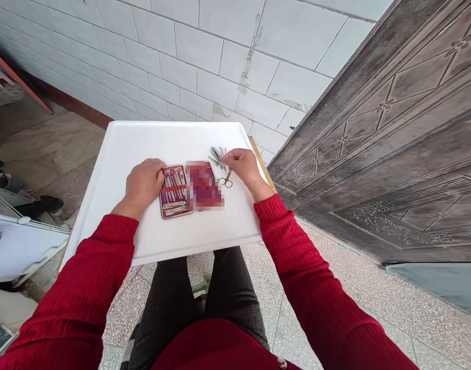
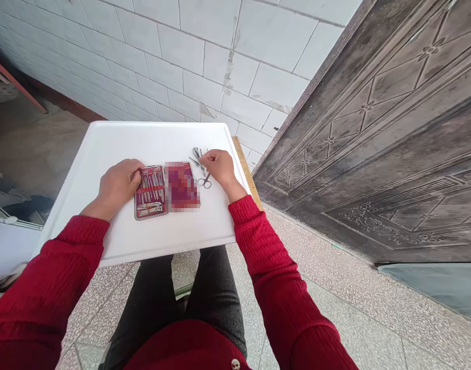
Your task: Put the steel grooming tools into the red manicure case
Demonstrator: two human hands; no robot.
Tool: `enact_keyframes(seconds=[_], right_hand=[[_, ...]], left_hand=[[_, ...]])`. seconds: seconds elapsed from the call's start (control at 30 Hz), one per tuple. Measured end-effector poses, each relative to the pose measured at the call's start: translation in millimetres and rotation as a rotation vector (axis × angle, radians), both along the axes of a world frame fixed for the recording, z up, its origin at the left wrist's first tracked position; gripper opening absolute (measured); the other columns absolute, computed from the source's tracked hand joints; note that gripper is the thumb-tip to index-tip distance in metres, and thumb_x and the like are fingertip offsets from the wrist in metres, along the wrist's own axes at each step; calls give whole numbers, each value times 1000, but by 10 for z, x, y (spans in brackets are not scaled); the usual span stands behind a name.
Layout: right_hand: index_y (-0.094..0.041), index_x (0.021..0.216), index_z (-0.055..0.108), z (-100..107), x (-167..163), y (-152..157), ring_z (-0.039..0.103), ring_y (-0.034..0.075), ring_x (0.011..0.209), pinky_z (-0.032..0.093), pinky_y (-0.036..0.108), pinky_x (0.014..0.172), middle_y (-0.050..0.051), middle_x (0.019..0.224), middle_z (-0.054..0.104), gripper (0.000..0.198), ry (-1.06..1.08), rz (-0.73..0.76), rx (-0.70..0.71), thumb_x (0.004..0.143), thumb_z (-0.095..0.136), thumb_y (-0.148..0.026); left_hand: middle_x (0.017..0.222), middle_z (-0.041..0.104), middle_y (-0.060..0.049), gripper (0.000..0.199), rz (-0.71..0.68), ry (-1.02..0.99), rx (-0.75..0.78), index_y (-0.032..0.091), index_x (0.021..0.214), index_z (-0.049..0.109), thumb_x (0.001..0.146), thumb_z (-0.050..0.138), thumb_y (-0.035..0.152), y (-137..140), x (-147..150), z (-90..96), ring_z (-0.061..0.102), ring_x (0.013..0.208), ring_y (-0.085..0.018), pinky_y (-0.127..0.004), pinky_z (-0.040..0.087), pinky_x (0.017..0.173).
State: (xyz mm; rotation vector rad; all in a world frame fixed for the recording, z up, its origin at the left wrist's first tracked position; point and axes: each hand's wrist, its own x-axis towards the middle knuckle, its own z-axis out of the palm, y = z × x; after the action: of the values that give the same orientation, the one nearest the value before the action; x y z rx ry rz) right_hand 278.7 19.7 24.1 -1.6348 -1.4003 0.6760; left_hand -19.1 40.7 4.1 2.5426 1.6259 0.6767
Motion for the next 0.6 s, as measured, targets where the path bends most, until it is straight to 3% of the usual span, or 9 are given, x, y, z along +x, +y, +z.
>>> enact_keyframes(seconds=[0.1,0.23,0.4,0.6], right_hand=[[-17,73,68,-45,-94,-4,49,10,52,37,24,52,-3,56,58,19,218,111,-51,80,79,-30],[-17,73,68,-90,-164,-6,45,8,48,32,22,45,-4,54,56,27,284,200,-81,76,87,-37],[-16,71,67,-73,-156,-17,51,8,52,31,19,43,-3,58,59,20,357,273,-115,77,85,-25],[-15,70,67,-56,-137,-4,47,7,50,30,19,43,-4,55,56,17,361,295,-177,76,83,-19]], left_hand=[[114,73,-8,28,10,13,0,23,104,68,95,42,18,-3,4,-2,66,107,-29,-40,48,80],[112,72,-8,27,9,24,2,23,103,68,95,43,18,-6,4,3,66,105,-29,-40,48,79],[110,72,-8,26,6,19,8,23,102,69,94,44,17,8,3,-13,66,104,-30,-40,48,80],[112,73,-8,26,7,10,28,23,103,69,94,44,17,35,3,-49,66,106,-29,-39,48,79]])
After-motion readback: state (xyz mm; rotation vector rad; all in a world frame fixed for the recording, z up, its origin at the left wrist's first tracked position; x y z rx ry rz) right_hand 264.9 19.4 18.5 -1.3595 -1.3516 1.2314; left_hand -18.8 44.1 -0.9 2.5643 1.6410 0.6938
